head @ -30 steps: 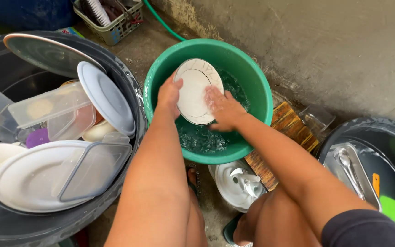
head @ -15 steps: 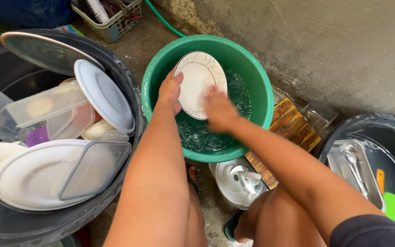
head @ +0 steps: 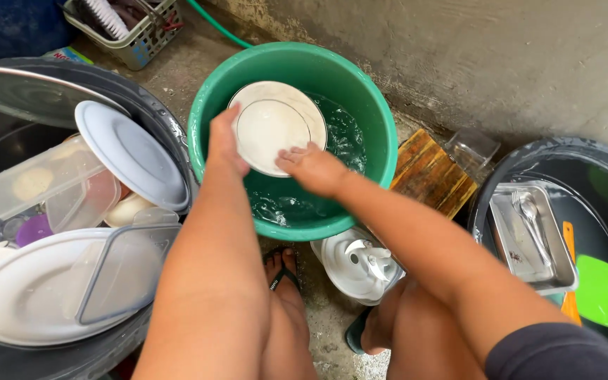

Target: Washing various dishes, plastic containers, and kitchen utensils in water basins.

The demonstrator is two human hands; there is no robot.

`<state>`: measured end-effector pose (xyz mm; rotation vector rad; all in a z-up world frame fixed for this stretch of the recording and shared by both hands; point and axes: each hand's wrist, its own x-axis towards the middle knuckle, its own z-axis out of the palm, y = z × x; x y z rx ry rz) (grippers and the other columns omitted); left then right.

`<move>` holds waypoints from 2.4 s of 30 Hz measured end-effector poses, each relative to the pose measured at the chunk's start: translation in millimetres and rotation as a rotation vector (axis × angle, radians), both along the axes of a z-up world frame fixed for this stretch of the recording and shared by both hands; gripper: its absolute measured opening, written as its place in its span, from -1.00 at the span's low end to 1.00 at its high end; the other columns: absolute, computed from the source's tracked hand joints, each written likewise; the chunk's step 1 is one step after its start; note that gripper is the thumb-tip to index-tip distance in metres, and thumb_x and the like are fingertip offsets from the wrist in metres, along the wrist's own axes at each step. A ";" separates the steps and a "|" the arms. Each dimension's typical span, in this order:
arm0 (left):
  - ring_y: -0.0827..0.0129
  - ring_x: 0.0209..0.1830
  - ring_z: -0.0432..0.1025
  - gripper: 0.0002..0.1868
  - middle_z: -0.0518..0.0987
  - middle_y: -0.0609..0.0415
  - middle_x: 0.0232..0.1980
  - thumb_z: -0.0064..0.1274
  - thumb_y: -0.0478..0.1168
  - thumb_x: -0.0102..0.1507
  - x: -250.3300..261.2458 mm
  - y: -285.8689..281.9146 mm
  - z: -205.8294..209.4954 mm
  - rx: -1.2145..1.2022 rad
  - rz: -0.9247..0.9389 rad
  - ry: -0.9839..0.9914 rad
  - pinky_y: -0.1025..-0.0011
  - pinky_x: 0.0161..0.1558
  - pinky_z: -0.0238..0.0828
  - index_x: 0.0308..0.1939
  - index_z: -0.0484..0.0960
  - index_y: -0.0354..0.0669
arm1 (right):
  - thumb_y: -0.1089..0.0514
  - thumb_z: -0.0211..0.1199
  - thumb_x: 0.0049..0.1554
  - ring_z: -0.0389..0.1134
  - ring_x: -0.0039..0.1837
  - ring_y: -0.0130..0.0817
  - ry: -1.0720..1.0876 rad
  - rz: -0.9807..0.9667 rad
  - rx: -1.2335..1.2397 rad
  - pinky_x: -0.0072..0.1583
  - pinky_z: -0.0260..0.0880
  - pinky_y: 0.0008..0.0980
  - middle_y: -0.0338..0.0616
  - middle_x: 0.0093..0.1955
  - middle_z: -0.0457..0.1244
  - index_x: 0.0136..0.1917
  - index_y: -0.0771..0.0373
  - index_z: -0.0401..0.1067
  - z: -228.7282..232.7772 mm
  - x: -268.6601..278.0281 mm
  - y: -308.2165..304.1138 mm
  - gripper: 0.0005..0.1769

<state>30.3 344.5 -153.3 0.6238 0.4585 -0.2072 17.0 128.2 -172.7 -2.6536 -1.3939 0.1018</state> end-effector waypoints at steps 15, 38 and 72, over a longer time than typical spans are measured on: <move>-0.20 0.19 0.50 -0.41 0.49 -0.14 0.29 -0.28 -0.39 0.27 20.0 -51.0 -29.0 0.433 -0.233 0.241 -0.43 -0.12 0.51 0.37 0.32 0.18 | -0.07 0.45 -0.04 -0.37 0.71 0.03 0.395 -0.301 -0.500 0.57 -0.24 0.19 0.17 0.72 -0.41 0.69 0.12 -0.34 50.8 -3.9 1.8 0.30; -0.10 -0.09 0.53 -0.61 0.58 -0.23 0.09 -0.22 -0.29 0.29 13.6 -20.4 -17.8 0.465 0.036 0.576 -0.32 -0.12 0.41 0.18 0.49 -0.22 | -0.22 0.47 -0.06 -0.36 0.68 0.32 0.270 -0.314 -0.319 0.58 -0.25 0.06 0.32 0.70 -0.39 0.64 0.32 -0.23 20.1 11.1 26.4 0.31; -0.14 -0.17 0.60 -0.61 0.63 -0.24 -0.01 -0.15 -0.45 0.17 29.4 -14.3 -83.3 0.533 -0.030 0.557 -0.26 -0.18 0.52 0.06 0.58 -0.31 | -0.27 -0.42 0.34 -0.37 0.74 0.08 0.339 -0.081 -0.286 0.66 -0.32 0.01 -0.03 0.78 -0.40 0.66 -0.25 -0.09 2.9 18.4 5.7 -0.34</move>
